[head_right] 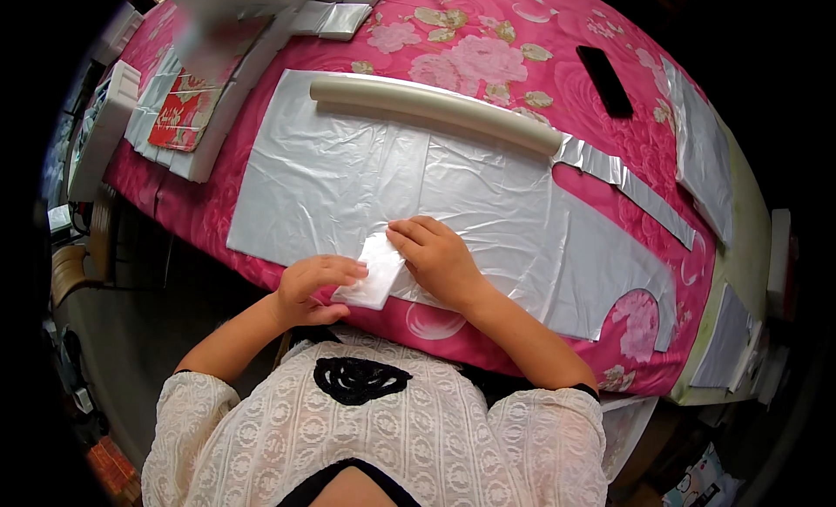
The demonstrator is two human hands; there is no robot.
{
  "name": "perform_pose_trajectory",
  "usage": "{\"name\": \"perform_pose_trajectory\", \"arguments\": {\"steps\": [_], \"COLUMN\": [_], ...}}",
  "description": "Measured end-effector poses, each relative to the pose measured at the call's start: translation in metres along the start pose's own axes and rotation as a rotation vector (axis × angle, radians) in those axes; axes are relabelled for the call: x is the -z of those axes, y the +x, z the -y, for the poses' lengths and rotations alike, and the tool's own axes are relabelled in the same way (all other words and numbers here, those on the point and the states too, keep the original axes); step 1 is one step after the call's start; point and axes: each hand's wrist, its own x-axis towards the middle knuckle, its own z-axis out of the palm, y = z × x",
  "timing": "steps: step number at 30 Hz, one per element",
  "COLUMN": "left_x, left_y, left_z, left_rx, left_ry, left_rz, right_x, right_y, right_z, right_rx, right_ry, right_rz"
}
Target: The person wraps small rectangular boxes with clear plastic film on a pink floral tablecloth. They unroll the film, place a box on it, fold the film around the box, and set the wrapped box aside. The process is repeated for several boxes.
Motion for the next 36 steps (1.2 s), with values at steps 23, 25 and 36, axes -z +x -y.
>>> {"name": "perform_pose_trajectory", "arguments": {"steps": [23, 25, 36], "left_x": [-0.023, -0.033, -0.02], "left_y": [0.054, 0.045, 0.049], "left_z": [0.023, 0.028, 0.032], "left_rx": [0.318, 0.365, 0.157], "left_ry": [0.594, 0.723, 0.727], "left_rz": [0.012, 0.193, 0.043], "right_x": [0.018, 0.021, 0.014], "right_y": [0.043, 0.046, 0.027], "right_z": [-0.033, -0.03, -0.048], "right_rx": [-0.964, -0.968, 0.009], "right_ry": [0.55, 0.498, -0.28], "right_rz": [0.115, 0.155, 0.008]}}
